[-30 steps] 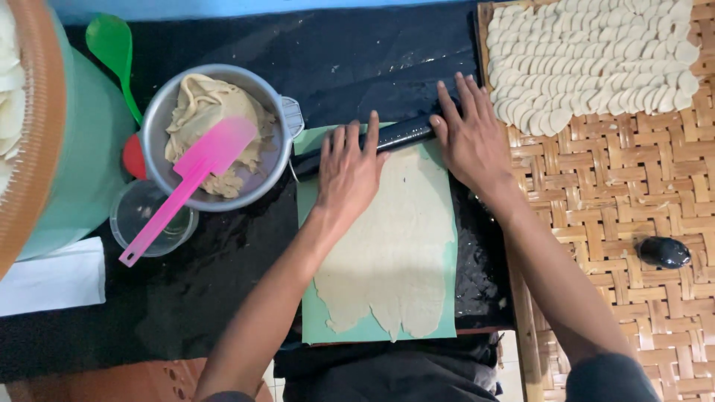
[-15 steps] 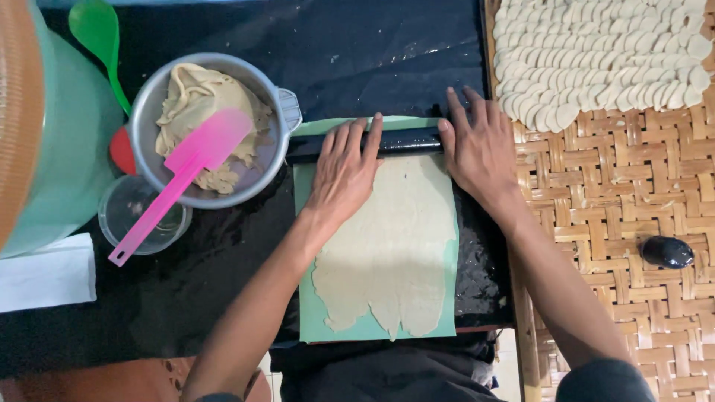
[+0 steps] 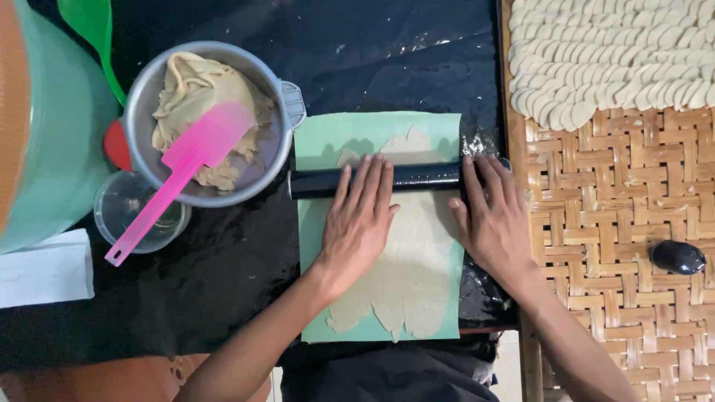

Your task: Rolling out dough onto a mat and cutting it into small circular shapes.

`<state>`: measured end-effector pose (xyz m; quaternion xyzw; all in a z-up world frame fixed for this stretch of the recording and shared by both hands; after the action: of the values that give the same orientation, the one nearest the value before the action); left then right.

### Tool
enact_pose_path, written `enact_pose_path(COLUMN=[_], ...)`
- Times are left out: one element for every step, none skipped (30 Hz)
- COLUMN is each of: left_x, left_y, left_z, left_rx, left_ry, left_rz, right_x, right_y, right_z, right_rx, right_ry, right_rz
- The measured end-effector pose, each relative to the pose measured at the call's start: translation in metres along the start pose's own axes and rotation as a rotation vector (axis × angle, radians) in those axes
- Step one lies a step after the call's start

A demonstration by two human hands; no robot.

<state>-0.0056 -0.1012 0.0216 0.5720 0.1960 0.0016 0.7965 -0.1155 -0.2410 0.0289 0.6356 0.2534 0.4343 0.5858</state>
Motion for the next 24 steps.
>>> enact_pose_path(left_x=[0.007, 0.015, 0.023, 0.030, 0.038, 0.047, 0.048, 0.049, 0.050, 0.046, 0.041, 0.037, 0.030, 0.021, 0.013, 0.006, -0.003, -0.011, -0.013, -0.015, -0.018, -0.019, -0.017, -0.015], left_y=[-0.003, -0.004, -0.005, -0.007, -0.007, -0.007, -0.006, -0.004, -0.003, 0.000, 0.001, 0.001, 0.001, -0.003, -0.007, -0.007, -0.008, -0.008, -0.005, 0.001, 0.007, 0.010, 0.018, 0.026], left_z=[0.013, 0.025, 0.035, 0.046, 0.058, 0.070, 0.071, 0.073, 0.075, 0.070, 0.065, 0.060, 0.045, 0.031, 0.016, 0.004, -0.008, -0.020, -0.024, -0.027, -0.031, -0.028, -0.025, -0.021], left_rx=[-0.003, -0.019, -0.033, -0.033, -0.059, -0.085, -0.087, -0.090, -0.093, -0.096, -0.075, -0.055, -0.053, -0.006, 0.040, 0.040, 0.049, 0.058, 0.057, 0.017, -0.023, -0.025, -0.073, -0.121], left_ry=[-0.005, 0.009, 0.029, 0.029, 0.043, 0.058, 0.060, 0.062, 0.063, 0.064, 0.055, 0.046, 0.048, 0.044, 0.040, 0.042, 0.032, 0.023, 0.027, 0.027, 0.021, 0.018, 0.029, 0.040], left_rz=[0.001, -0.003, -0.006, -0.005, 0.003, 0.011, 0.014, 0.023, 0.033, 0.034, 0.023, 0.012, 0.011, 0.010, 0.010, 0.009, 0.030, 0.050, 0.051, 0.020, -0.014, -0.016, -0.032, -0.048], right_x=[-0.003, 0.000, 0.004, 0.002, 0.001, 0.000, 0.001, 0.001, 0.001, 0.004, 0.007, 0.010, 0.014, 0.017, 0.019, 0.022, 0.023, 0.024, 0.023, 0.017, 0.010, 0.002, -0.001, -0.004], right_y=[-0.004, -0.004, -0.005, -0.007, -0.007, -0.006, -0.006, -0.006, -0.006, -0.003, -0.001, 0.001, 0.003, 0.004, 0.004, 0.010, 0.015, 0.019, 0.023, 0.026, 0.030, 0.026, 0.031, 0.037], right_z=[0.013, 0.024, 0.034, 0.045, 0.057, 0.069, 0.071, 0.074, 0.077, 0.068, 0.059, 0.051, 0.034, 0.018, 0.001, -0.008, -0.016, -0.024, -0.018, -0.012, -0.007, 0.008, 0.023, 0.038], right_rx=[-0.005, -0.048, -0.086, -0.086, -0.112, -0.137, -0.138, -0.149, -0.161, -0.163, -0.162, -0.160, -0.157, -0.132, -0.109, -0.106, -0.094, -0.081, -0.080, -0.066, -0.055, -0.057, -0.151, -0.244], right_ry=[-0.002, 0.062, 0.130, 0.131, 0.147, 0.163, 0.167, 0.164, 0.159, 0.161, 0.163, 0.165, 0.166, 0.146, 0.127, 0.129, 0.113, 0.097, 0.101, 0.053, 0.000, -0.002, 0.063, 0.130], right_rz=[-0.002, -0.024, -0.044, -0.043, -0.013, 0.018, 0.018, -0.005, -0.030, -0.031, -0.023, -0.015, -0.014, -0.017, -0.020, -0.020, 0.001, 0.023, 0.023, 0.092, 0.158, 0.155, 0.209, 0.262])
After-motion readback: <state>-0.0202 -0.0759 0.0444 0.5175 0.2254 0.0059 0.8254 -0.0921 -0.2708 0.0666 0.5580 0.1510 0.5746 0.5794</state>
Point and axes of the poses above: each hand's wrist, its own z-axis towards the middle knuckle, its own y-axis out of the back of the hand, x = y × z, the point moved 9 cm from there along z, towards the middle knuckle, and after that the axes turned 5 degrees about -y, right-handed, at the moved point
